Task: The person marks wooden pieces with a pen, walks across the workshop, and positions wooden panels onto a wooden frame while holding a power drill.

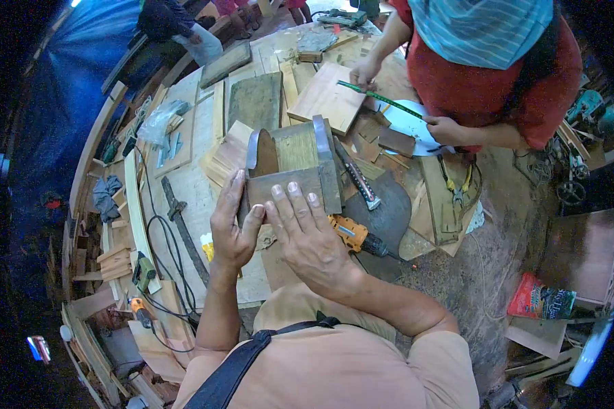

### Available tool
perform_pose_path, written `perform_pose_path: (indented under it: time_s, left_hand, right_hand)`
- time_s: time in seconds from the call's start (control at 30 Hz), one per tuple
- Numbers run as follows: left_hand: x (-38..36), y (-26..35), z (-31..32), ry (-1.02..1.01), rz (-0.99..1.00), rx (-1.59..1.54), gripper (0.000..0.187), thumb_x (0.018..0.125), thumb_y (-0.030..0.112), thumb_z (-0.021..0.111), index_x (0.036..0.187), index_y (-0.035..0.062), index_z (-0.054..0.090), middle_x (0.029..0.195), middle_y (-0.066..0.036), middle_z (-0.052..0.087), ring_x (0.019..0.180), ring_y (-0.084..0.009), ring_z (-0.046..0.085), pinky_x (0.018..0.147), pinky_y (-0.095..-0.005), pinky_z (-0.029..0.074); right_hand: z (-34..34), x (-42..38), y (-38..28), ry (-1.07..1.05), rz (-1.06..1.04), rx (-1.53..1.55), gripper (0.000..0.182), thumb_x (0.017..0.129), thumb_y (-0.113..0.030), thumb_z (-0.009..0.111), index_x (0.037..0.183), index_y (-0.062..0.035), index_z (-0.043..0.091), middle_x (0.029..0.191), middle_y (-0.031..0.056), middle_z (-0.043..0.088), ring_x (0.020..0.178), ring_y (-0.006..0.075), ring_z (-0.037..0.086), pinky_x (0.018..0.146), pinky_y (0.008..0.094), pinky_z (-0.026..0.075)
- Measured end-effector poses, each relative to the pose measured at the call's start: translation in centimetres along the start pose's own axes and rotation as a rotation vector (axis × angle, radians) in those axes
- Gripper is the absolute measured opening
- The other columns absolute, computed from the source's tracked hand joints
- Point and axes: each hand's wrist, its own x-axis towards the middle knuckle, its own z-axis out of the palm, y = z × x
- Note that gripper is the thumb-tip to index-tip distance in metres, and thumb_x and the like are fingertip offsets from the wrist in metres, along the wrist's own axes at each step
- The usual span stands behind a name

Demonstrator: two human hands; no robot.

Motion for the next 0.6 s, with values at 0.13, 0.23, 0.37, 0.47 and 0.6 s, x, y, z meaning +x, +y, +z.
perform_pose_path:
  time_s: [0.13,0.23,0.37,0.47,0.6]
  left_hand:
    - [-1.2,0.4,0.4,0.053,-0.042,-0.057,0.058,0.091,0.011,0.065,0.143,-0.0081,0.048,0.146,-0.031,0.049,0.138,-0.0415,0.048,0.115,-0.0435,0.037]
    - [-3.2,-0.1,0.4,0.075,-0.002,-0.050,0.059,0.092,0.013,0.064,0.144,-0.0086,0.048,0.146,-0.032,0.048,0.138,-0.0424,0.048,0.115,-0.0445,0.037]
    - [-7.1,-0.8,0.7,0.152,0.059,-0.045,0.062,0.093,0.021,0.065,0.145,-0.0073,0.047,0.146,-0.035,0.047,0.137,-0.0455,0.047,0.114,-0.0473,0.037]
    - [-9.2,-1.1,0.3,0.207,0.066,0.005,0.064,0.088,0.016,0.070,0.145,-0.0048,0.048,0.143,-0.036,0.048,0.132,-0.0508,0.051,0.110,-0.0500,0.042]
    - [-10.7,-1.5,0.1,0.234,0.076,-0.023,0.064,0.089,0.019,0.070,0.145,-0.0033,0.048,0.142,-0.037,0.048,0.131,-0.0510,0.052,0.108,-0.0504,0.044]
  right_hand:
    - [-6.1,1.3,4.7,0.137,-0.058,0.395,0.067,0.082,-0.035,0.078,0.133,0.0034,0.058,0.136,0.0245,0.057,0.132,0.0411,0.051,0.112,0.0488,0.040]
    - [-6.4,5.5,9.8,0.380,0.101,0.611,0.047,0.088,-0.035,0.073,0.120,-0.0005,0.069,0.116,0.0225,0.069,0.113,0.0362,0.066,0.099,0.0434,0.051]
    - [-1.0,13.1,16.5,0.015,0.133,0.738,0.040,0.094,-0.036,0.063,0.104,0.0009,0.074,0.099,0.0201,0.074,0.096,0.0336,0.071,0.088,0.0407,0.053]
    - [4.3,17.4,17.3,-0.351,0.016,0.601,0.042,0.092,-0.038,0.063,0.103,0.0009,0.075,0.100,0.0206,0.074,0.093,0.0333,0.070,0.085,0.0420,0.053]
    - [7.0,19.7,15.9,-0.536,-0.014,0.524,0.048,0.089,-0.044,0.065,0.105,0.0008,0.074,0.104,0.0217,0.073,0.098,0.0343,0.069,0.089,0.0412,0.053]
